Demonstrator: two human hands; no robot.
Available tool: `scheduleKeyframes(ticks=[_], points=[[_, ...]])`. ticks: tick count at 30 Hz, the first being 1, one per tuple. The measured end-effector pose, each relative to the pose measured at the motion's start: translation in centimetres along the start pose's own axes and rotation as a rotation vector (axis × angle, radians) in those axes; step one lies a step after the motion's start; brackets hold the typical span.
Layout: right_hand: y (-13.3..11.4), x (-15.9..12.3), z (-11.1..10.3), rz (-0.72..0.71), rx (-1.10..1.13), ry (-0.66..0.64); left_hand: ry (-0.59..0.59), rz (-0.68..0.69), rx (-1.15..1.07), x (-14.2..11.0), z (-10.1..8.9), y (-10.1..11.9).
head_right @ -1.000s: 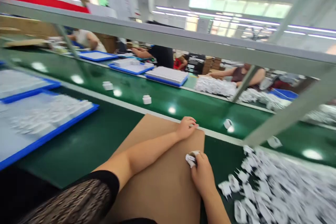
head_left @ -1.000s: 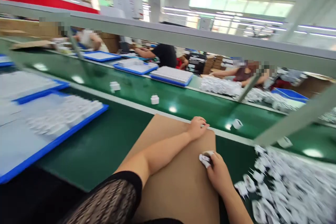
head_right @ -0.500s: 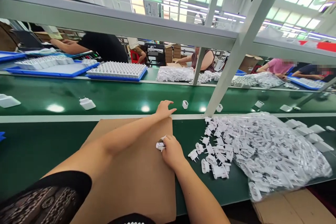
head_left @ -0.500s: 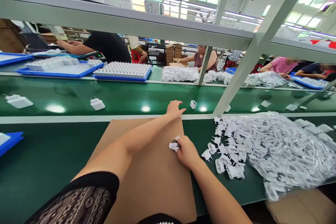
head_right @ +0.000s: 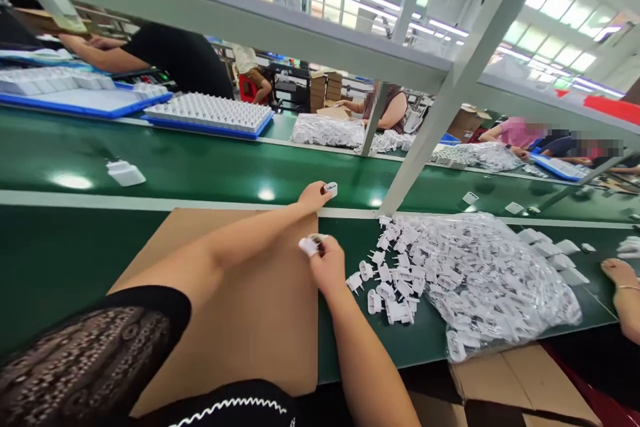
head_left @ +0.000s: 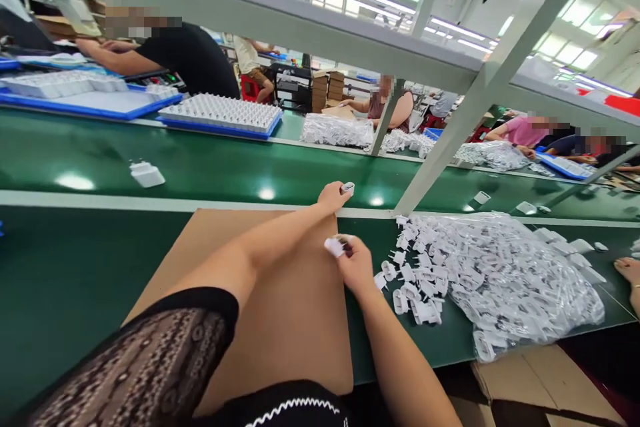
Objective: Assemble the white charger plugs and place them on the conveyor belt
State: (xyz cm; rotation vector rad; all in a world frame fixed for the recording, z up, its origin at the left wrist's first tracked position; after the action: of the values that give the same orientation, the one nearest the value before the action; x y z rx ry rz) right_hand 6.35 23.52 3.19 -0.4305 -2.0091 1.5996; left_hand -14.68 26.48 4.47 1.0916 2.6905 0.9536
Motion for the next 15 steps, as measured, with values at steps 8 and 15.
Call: scheduleKeyframes(ticks=[8,15], points=[[1.5,0.1,0.8,0.317,0.546,0.064,-0.042,0.374,-0.042,-15.4,-6.6,-4.6],[-3.6,-1.0,0.9,-0.193,-0.115,0.000,-0.157,0.407,-0.267,-21.5,-5.8,-4.1]])
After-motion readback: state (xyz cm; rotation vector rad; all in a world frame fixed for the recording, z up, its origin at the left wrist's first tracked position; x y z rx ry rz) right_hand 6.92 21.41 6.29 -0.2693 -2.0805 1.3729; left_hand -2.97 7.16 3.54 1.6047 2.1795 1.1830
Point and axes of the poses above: each hand's wrist, its own x-axis towards the middle knuckle, its own z-axis out of the palm, y = z × x, the point moved 8 cm from there along x, towards the middle knuckle, and after that the axes turned 6 degrees about x, right-handed, at the moved point
